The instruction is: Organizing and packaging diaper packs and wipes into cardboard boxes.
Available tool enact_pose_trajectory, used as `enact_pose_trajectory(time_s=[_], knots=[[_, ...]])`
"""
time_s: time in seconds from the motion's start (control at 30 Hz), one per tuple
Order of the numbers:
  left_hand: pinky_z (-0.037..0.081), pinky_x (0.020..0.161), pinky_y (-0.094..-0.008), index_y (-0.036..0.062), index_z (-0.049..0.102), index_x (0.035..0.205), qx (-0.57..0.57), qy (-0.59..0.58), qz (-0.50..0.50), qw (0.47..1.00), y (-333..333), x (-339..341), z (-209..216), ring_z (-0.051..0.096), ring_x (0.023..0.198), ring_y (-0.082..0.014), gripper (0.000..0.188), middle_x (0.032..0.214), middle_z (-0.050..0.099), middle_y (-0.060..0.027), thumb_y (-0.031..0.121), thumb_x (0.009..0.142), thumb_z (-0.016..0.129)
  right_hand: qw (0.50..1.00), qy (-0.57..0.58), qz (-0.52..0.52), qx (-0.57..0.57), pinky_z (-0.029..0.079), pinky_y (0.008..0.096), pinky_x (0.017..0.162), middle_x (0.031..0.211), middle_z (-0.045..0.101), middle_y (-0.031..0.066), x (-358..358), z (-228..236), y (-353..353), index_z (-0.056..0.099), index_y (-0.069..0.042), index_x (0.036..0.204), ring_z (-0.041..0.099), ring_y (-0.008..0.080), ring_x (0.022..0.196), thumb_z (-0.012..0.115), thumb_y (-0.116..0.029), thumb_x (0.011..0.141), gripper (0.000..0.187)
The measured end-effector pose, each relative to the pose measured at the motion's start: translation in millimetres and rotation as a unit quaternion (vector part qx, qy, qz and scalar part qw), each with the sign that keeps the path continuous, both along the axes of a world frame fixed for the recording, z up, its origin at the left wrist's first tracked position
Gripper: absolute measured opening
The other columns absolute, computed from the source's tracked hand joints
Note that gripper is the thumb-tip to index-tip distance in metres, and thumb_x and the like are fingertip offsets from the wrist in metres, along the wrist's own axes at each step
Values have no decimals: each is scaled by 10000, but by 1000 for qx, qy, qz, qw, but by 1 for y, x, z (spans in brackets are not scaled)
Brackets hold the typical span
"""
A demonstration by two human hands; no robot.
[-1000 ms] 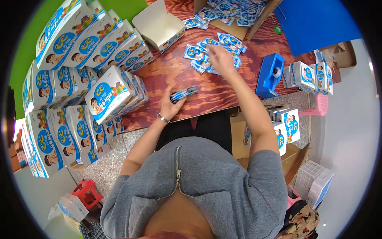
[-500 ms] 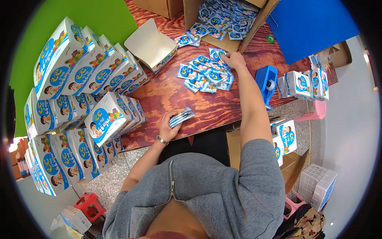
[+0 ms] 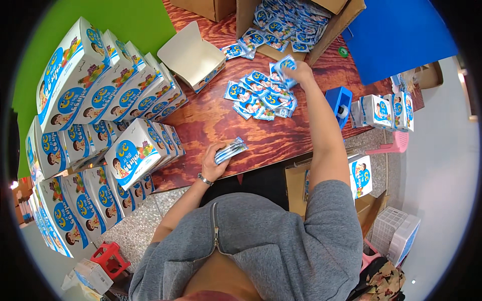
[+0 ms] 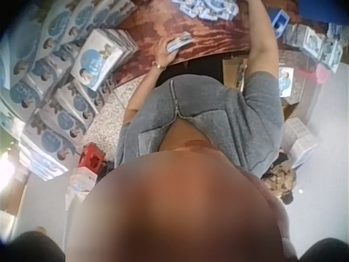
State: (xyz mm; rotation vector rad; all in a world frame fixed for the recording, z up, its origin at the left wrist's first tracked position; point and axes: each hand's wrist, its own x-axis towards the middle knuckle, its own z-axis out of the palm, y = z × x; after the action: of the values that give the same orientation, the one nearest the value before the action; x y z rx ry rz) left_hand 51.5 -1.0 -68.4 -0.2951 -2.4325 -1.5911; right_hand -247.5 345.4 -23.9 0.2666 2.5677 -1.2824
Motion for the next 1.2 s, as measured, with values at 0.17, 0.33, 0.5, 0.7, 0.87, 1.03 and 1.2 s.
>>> enact_pose_trajectory(time_s=[0.17, 0.33, 0.5, 0.7, 0.87, 1.03, 1.2], knots=[[532, 852, -381, 24, 619, 1127, 30, 38, -60, 997, 30, -23, 10, 653, 981, -334, 443, 1065, 647, -164, 11, 712, 774, 976, -5, -173, 135, 545, 370, 825, 1067, 712, 112, -22, -46, 62, 675, -13, 1110, 686, 224, 959, 757, -413, 837, 491], [535, 836, -378, 17, 618, 1121, 1, 10, 0, 1000, -2, 2, -2, 655, 968, -333, 444, 1066, 644, -168, 0, 705, 773, 951, -34, -75, 299, 509, 363, 942, 1157, 686, 167, 0, 7, -79, 509, -46, 1377, 636, 240, 1127, 800, -371, 756, 759], [535, 835, -380, 14, 620, 1114, 10, 14, -15, 1000, 4, -4, 4, 654, 969, -336, 441, 1062, 644, -170, -3, 702, 773, 989, 38, -79, -117, 547, 321, 667, 903, 717, 94, -15, 1, -2, 680, 14, 1059, 680, 165, 760, 835, -185, 741, 406], [534, 839, -383, 15, 622, 1107, 16, 38, -35, 999, 10, -11, 5, 653, 971, -336, 431, 1065, 647, -172, 0, 705, 775, 991, 8, -88, 102, 554, 357, 803, 1021, 727, 144, 7, -64, 31, 673, -29, 1096, 707, 230, 941, 847, -286, 708, 497], [535, 844, -382, 19, 621, 1110, 3, 34, -23, 999, 8, -11, 1, 655, 976, -332, 428, 1073, 649, -167, 3, 711, 774, 990, 80, -92, 70, 556, 314, 633, 884, 697, 85, -6, -42, 11, 504, 17, 1291, 675, 146, 807, 811, -93, 779, 607], [533, 855, -380, 20, 616, 1119, 5, 15, -18, 1000, -1, -1, -2, 650, 996, -334, 435, 1092, 645, -166, 3, 712, 769, 987, 2, 65, -148, 544, 321, 759, 1005, 691, 81, 0, 26, -53, 562, 3, 1242, 665, 144, 868, 826, -156, 776, 559], [527, 872, -385, 21, 614, 1121, -1, 33, -35, 999, 4, -5, 5, 643, 1018, -345, 447, 1095, 641, -171, -6, 700, 762, 951, -15, 284, 120, 516, 392, 865, 1110, 684, 156, -12, 5, -58, 613, -34, 1205, 665, 288, 1006, 827, -289, 733, 577]])
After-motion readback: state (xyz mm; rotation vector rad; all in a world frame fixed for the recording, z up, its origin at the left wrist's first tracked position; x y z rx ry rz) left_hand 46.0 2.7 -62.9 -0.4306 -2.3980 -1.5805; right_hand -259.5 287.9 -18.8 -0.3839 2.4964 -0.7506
